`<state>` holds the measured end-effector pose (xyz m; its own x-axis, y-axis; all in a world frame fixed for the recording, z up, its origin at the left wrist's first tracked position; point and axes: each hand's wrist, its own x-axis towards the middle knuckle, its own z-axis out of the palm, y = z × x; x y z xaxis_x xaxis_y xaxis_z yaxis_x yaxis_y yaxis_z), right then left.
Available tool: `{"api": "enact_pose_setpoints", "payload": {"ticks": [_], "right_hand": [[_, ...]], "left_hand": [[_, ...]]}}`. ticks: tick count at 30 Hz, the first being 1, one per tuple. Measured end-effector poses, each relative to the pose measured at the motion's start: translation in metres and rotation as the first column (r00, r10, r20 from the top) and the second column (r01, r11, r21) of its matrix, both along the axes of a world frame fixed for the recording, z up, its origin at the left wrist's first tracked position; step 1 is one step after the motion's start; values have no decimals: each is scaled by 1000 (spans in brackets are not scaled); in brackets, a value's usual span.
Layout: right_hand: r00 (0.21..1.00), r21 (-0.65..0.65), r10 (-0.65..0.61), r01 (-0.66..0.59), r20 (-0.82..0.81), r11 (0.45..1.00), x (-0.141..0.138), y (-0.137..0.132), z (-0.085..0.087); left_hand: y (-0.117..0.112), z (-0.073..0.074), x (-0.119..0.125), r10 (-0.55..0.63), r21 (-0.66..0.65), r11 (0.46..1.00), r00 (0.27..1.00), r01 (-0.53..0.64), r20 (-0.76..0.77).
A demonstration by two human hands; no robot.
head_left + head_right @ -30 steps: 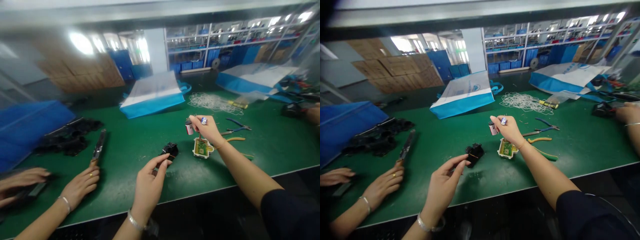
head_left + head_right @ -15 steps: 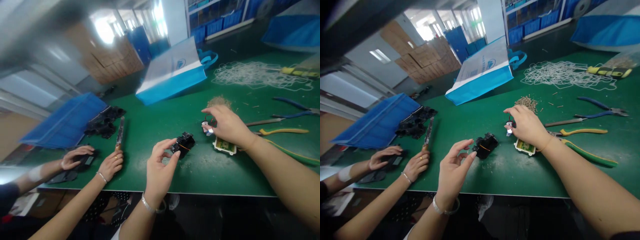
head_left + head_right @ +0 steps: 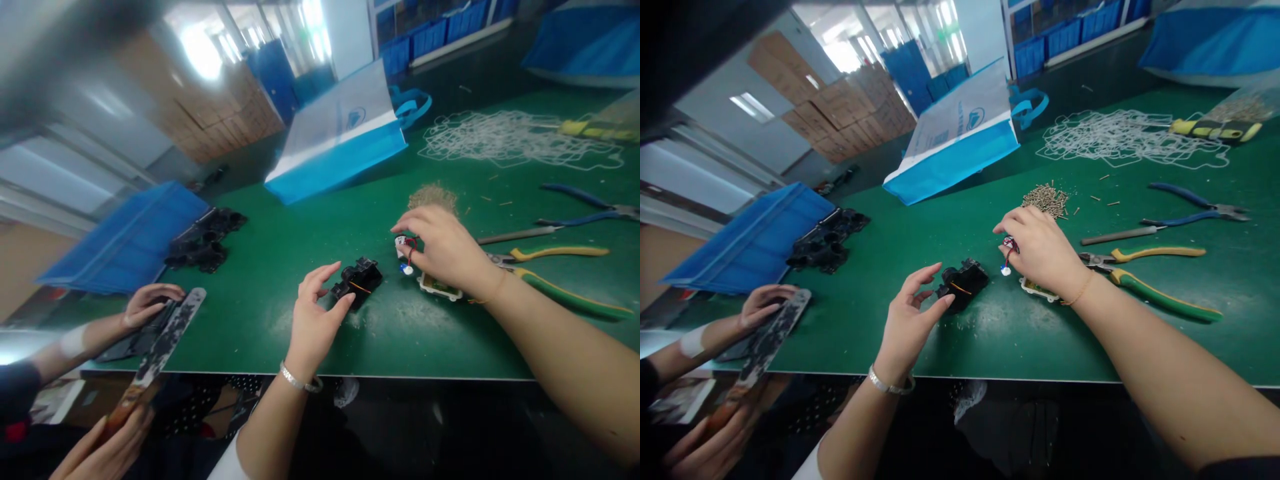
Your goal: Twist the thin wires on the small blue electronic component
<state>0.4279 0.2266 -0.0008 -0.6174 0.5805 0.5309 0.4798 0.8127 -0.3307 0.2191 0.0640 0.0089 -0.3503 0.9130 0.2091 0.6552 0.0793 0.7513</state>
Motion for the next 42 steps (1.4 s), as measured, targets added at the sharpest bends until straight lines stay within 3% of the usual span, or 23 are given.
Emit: {"api": "enact_pose_setpoints", "payload": {"ticks": [6,9,12,15,18,21,24,28,31,36,39,42], "right_hand": [[996,-17,-14,12,-90,1000,-2,-5,5],[994,-34,-7,3,-110,999,-3,-9,8],[992,-28,14,-17,-123,999,-5,-13,10],[989,0,40,-40,-142,999,-7,-21,14],[984,10,78,-77,-163,997,-10,-33,17],[978,-124,141,-161,-151,979,-13,-45,18],[966,-382,226,-256,-124,888,-13,-52,19],[921,-520,358,-385,-157,763,-9,-53,26],[849,-620,447,-517,-282,590,-6,-52,34],[846,-771,335,-523,-415,364,-5,-50,35],[845,-796,291,-526,-449,301,-7,-49,31],[847,-787,282,-526,-450,324,-7,-48,29]], "left_hand": [[4,-9,-1,-19,-69,997,999,22,38],[6,-5,2,-9,-35,999,995,5,-97],[4,6,11,20,89,996,956,6,-293],[0,15,24,-4,216,971,915,99,-404],[-1,15,40,-99,265,937,902,226,-420],[0,9,52,-165,272,924,923,268,-347],[1,6,57,-172,289,928,959,234,-224],[-1,10,51,-190,288,931,972,222,-135],[-4,14,43,-154,281,941,979,186,-131],[-10,21,39,-142,231,958,981,169,-132],[-12,24,40,-173,198,962,981,187,-90],[-12,26,41,-194,167,967,981,190,4]]}}
